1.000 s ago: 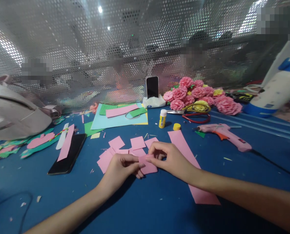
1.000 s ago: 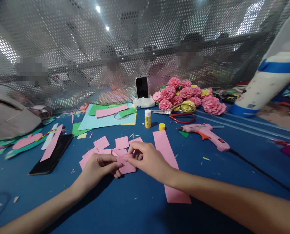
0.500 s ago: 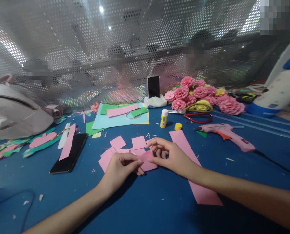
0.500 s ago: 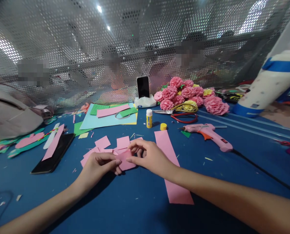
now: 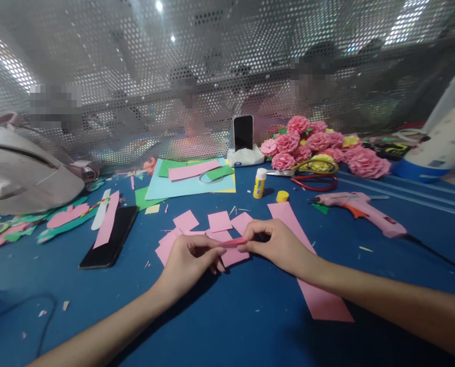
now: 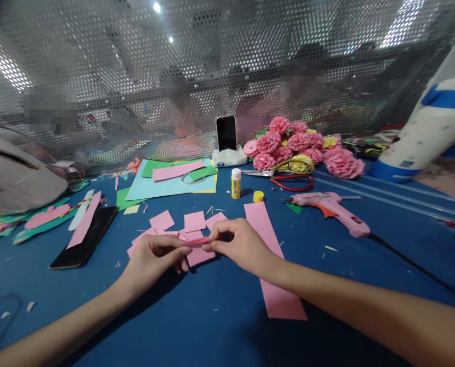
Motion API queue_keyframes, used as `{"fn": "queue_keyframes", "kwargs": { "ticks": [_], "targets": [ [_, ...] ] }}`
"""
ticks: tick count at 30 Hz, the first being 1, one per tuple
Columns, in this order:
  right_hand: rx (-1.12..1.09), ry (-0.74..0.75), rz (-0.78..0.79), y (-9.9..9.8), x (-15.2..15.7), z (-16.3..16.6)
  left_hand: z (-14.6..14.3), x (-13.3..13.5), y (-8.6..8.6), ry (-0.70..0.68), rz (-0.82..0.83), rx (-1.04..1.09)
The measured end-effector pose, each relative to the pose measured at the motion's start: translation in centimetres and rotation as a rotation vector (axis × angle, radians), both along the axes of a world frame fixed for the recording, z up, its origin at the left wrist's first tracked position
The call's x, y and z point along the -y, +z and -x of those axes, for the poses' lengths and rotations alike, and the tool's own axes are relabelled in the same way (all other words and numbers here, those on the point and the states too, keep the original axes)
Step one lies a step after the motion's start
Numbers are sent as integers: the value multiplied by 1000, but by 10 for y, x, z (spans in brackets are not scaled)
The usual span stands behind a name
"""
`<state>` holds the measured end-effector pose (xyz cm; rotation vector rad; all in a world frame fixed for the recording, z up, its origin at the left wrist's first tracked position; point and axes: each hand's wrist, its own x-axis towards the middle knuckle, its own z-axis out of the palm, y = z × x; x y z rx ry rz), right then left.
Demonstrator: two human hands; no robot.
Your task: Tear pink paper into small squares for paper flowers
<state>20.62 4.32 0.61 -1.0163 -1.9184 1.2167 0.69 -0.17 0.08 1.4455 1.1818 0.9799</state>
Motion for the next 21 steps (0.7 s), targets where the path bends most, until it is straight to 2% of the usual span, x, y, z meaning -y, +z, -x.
{"fn": "queue_keyframes", "kwargs": {
  "ticks": [4,10,17,21],
  "targets": [
    [86,11,-115,-1,1,-1,2,1,-3,-24,42,23],
    [205,122,-324,-3,5,-1,2,0,-6,-108,95,-6],
    [184,140,-203,-4,3,-2,4,-2,-4,-94,126,72],
    [256,141,-205,-6,2,-3,5,-4,-2,-52,131,147]
  ]
}}
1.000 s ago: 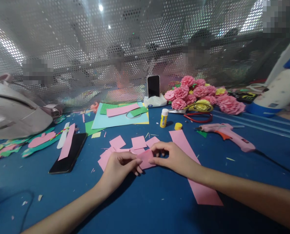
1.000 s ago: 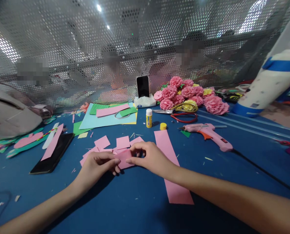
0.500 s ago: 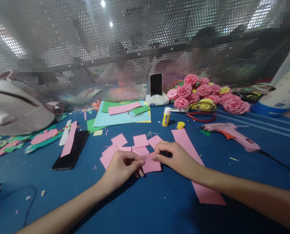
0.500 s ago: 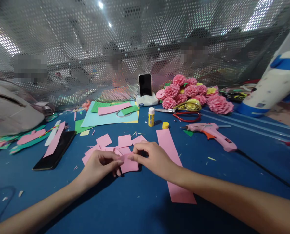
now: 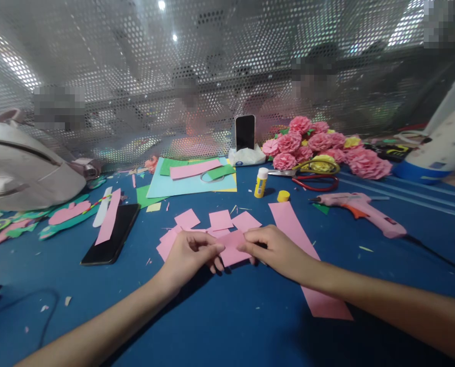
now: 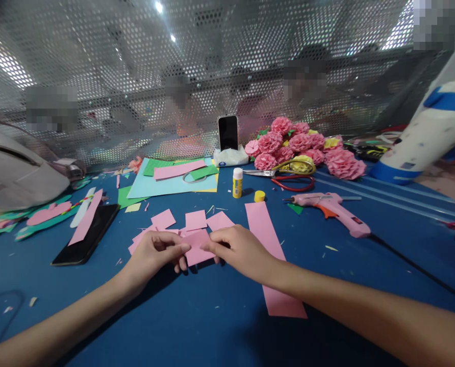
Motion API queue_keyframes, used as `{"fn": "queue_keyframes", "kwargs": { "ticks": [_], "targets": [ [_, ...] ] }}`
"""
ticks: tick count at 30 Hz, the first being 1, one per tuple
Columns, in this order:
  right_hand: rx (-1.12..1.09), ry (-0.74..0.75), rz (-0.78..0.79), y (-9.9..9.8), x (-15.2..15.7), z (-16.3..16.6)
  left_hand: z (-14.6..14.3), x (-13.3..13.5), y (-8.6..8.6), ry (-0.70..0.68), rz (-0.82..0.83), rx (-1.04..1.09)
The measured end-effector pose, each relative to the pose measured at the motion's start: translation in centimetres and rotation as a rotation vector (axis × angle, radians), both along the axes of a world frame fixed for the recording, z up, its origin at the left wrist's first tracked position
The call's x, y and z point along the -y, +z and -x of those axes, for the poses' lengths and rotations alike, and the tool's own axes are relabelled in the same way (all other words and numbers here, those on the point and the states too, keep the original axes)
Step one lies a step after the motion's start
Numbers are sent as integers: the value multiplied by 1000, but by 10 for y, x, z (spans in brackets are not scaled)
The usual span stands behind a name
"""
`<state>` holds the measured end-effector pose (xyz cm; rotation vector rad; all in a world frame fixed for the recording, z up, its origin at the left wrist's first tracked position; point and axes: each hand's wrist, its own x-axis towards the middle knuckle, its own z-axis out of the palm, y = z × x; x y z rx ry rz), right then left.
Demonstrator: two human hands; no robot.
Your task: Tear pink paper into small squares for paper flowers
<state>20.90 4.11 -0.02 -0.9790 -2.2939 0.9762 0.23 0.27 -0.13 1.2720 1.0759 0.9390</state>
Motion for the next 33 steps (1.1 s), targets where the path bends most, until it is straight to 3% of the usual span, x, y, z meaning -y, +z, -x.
{"fn": "queue_keyframes", "kwargs": {
  "ticks": [4,9,13,19,22,27,33],
  "targets": [
    [10,-32,-72,-1,2,1,0,-1,1,5,1,25],
    [-31,7,77,-2,2,0,1,0,0,62,32,52],
    [-8,13,12,0,2,1,2,0,-1,94,59,73],
    [-12,112,64,2,1,-1,2,-1,-1,36,24,52],
    [15,177,-6,1,0,-3,1,1,-2,-27,4,-5],
    [65,122,-138,-4,0,-2,-3,7,-5,-126,-16,-131],
    [70,122,-134,-3,2,-3,-4,8,-4,-135,-16,-127]
  ]
}}
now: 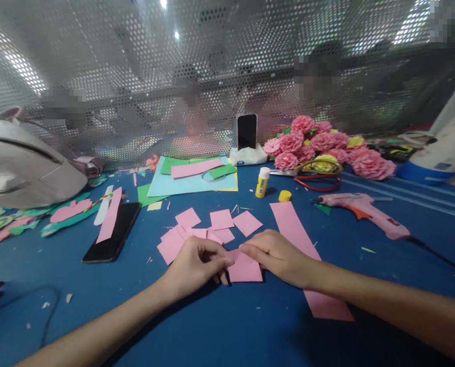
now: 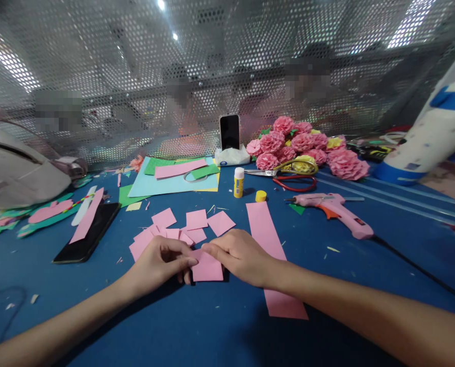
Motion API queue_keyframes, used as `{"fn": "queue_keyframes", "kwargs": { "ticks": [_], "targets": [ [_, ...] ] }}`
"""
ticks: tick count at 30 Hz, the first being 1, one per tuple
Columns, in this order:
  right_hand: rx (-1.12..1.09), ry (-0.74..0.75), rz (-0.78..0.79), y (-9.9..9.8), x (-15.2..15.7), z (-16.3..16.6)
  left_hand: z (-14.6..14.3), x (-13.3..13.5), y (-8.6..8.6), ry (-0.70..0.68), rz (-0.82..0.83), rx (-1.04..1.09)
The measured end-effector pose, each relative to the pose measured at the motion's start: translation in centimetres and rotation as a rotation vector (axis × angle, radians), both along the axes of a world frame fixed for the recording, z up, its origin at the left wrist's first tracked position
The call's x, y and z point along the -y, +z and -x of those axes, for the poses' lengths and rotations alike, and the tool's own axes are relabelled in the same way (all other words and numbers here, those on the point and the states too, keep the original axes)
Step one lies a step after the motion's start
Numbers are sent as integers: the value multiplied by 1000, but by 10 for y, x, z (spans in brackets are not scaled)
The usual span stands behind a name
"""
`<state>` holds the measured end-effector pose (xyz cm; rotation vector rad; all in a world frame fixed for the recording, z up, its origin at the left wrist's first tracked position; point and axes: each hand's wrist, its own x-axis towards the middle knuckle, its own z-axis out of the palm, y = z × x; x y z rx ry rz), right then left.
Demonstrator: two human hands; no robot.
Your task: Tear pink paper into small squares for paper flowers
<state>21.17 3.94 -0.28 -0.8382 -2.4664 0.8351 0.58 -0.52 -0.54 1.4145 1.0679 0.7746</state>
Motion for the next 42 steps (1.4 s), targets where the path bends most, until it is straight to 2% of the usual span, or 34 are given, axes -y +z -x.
{"fn": "queue_keyframes", "kwargs": {
  "ticks": [4,10,15,18,21,24,26,28,31,36,42],
  "targets": [
    [-48,-5,90,4,2,0,1,-2,0,40,20,62],
    [-32,-58,-81,3,2,1,1,-2,0,51,58,110],
    [-49,-61,156,4,2,0,1,-3,1,128,7,134],
    [-5,-86,162,5,3,0,0,-3,2,197,-40,110],
    [8,-74,129,5,3,1,0,-1,3,274,-188,44],
    [4,-46,44,4,2,1,1,3,4,360,-485,-92],
    [7,-36,-23,2,2,1,2,5,5,362,-662,-190],
    [9,-33,-75,1,2,0,2,7,6,320,-747,-246],
    [13,-30,-129,0,2,0,0,8,6,257,-737,-256],
    [29,-13,-130,1,3,0,-1,7,2,294,-730,-211],
    [31,-28,-184,-1,3,0,1,8,3,237,-707,-194]
  ]
}}
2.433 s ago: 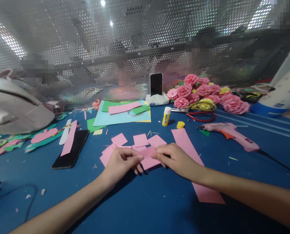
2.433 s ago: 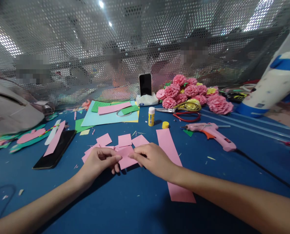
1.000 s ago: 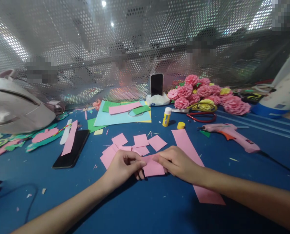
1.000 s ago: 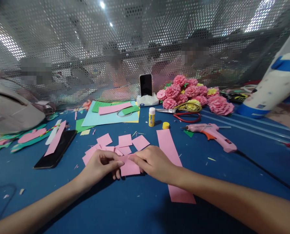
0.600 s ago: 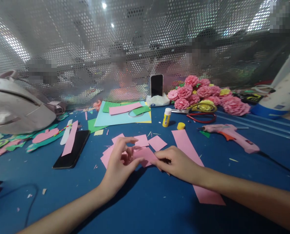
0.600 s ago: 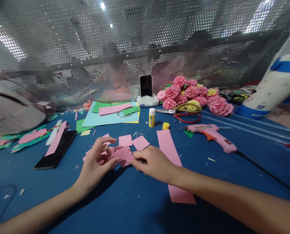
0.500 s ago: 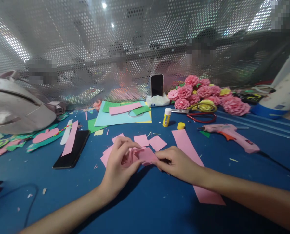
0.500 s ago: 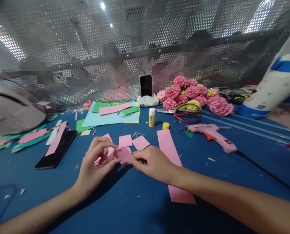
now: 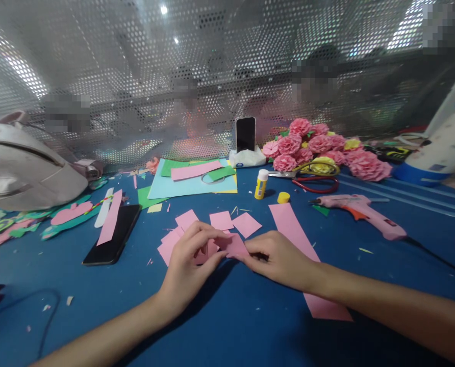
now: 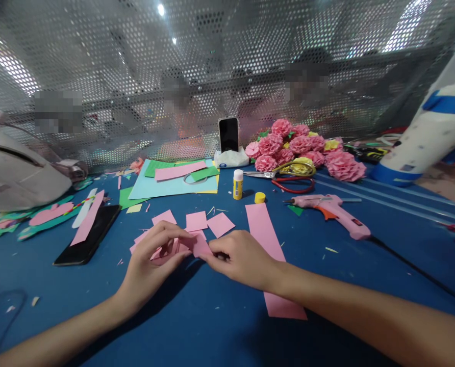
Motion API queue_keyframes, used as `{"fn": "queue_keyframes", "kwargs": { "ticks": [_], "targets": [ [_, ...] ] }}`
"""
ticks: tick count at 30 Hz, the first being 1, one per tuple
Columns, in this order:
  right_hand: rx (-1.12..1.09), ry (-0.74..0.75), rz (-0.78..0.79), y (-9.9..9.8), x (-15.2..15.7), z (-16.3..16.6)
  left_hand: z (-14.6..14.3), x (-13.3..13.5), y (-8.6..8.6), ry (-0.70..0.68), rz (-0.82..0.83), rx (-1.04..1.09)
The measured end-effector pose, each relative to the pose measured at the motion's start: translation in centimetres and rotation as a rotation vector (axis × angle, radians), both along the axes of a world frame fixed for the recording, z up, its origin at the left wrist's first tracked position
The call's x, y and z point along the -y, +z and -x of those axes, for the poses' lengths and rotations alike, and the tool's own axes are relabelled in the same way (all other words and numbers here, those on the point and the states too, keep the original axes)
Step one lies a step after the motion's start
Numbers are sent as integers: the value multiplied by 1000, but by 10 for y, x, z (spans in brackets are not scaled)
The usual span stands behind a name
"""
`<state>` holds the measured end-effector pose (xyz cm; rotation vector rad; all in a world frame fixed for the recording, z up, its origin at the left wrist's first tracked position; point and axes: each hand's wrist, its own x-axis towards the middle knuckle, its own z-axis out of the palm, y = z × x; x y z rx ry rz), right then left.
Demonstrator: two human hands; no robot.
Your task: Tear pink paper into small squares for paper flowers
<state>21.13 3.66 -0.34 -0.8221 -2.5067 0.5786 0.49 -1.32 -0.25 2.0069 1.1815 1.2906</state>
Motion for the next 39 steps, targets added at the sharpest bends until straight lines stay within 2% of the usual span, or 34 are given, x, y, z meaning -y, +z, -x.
{"fn": "queue_keyframes", "kwargs": {
  "ticks": [10,19,26,34,39],
  "targets": [
    [9,5,-41,-2,0,-1,0,0,2,7,-99,-54],
    [40,4,-30,-4,1,-2,-4,4,4,-71,-121,-48],
    [105,56,-172,-7,2,-3,-8,6,5,-125,-100,-33],
    [66,67,-113,-4,2,-3,-5,8,0,-90,-213,-150],
    [72,49,-76,-1,2,-2,-4,7,-1,-73,-206,-163]
  ]
}}
